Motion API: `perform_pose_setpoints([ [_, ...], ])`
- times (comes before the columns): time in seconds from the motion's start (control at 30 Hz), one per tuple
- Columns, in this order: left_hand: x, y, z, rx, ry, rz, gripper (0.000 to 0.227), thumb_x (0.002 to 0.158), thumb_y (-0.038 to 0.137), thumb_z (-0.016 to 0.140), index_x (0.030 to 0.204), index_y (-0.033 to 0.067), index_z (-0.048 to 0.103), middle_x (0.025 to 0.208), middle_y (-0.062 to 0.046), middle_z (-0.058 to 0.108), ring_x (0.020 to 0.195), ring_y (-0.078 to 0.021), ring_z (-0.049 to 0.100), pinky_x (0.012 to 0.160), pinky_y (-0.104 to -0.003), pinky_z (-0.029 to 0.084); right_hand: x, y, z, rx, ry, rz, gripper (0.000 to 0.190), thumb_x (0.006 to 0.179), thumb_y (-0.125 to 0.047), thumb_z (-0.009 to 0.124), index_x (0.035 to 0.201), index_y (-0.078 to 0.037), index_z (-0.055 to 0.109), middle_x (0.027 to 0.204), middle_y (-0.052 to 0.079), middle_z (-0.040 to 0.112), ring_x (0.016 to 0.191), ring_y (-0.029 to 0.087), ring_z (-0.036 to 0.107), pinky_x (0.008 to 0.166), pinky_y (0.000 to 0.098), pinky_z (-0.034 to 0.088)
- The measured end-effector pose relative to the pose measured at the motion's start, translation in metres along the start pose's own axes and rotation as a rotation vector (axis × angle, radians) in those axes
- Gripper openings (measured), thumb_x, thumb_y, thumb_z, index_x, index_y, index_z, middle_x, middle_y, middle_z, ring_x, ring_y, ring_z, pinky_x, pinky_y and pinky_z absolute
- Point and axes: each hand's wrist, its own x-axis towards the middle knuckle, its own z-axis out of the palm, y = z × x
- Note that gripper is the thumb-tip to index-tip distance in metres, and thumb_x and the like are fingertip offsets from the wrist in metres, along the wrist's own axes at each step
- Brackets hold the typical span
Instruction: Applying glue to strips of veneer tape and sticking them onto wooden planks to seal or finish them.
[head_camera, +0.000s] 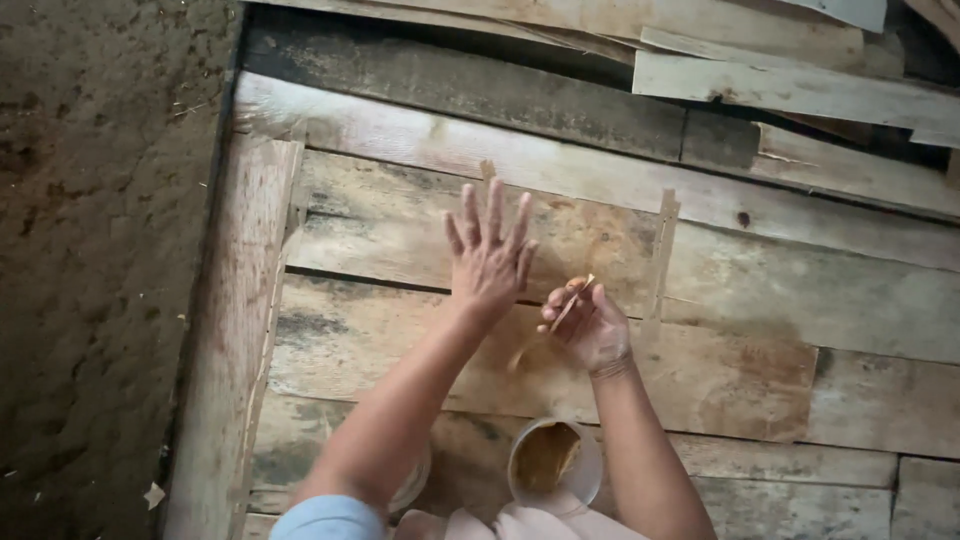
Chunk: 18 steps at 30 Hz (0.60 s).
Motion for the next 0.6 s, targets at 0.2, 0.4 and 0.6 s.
perform_pose_setpoints([
  [0.2,0.001,-0.017,0.036,0.146,0.013,0.041,0.059,0.11,0.056,0.023,0.165,0.0358,0.019,0.173,-0.011,-0.002,0.156,-0.0424,-0.013,0.119,-0.068,-0.008,-0.003,0.002,0.029,0.022,-0.079,0.007,0.034,0.098,-0.035,0.057,0.126,-0.019,0.067,0.115,0.019,0.067,0.11,0.042,0.066,0.093,0.0559,0.056],
  [0.4,0.002,-0.018,0.023,0.053,0.133,0.08,0.061,0.106,0.048,0.046,0.162,0.0294,0.032,0.172,-0.013,0.014,0.157,-0.0436,0.007,0.12,-0.068,0.011,0.006,0.009,0.012,0.022,-0.115,-0.064,0.031,0.096,-0.013,0.057,0.126,-0.014,0.064,0.111,0.018,0.059,0.112,0.042,0.062,0.089,0.0534,0.057],
  [0.6,-0.024,-0.01,-0.012,-0.712,0.189,0.145,0.071,0.087,0.004,0.063,0.155,0.0201,0.048,0.156,-0.011,0.05,0.146,-0.0357,0.044,0.121,-0.049,0.031,-0.006,0.0,0.052,-0.115,-0.068,-0.228,0.017,0.094,-0.011,0.062,0.109,-0.003,0.066,0.128,0.02,0.068,0.132,0.039,0.058,0.114,0.0556,0.04],
])
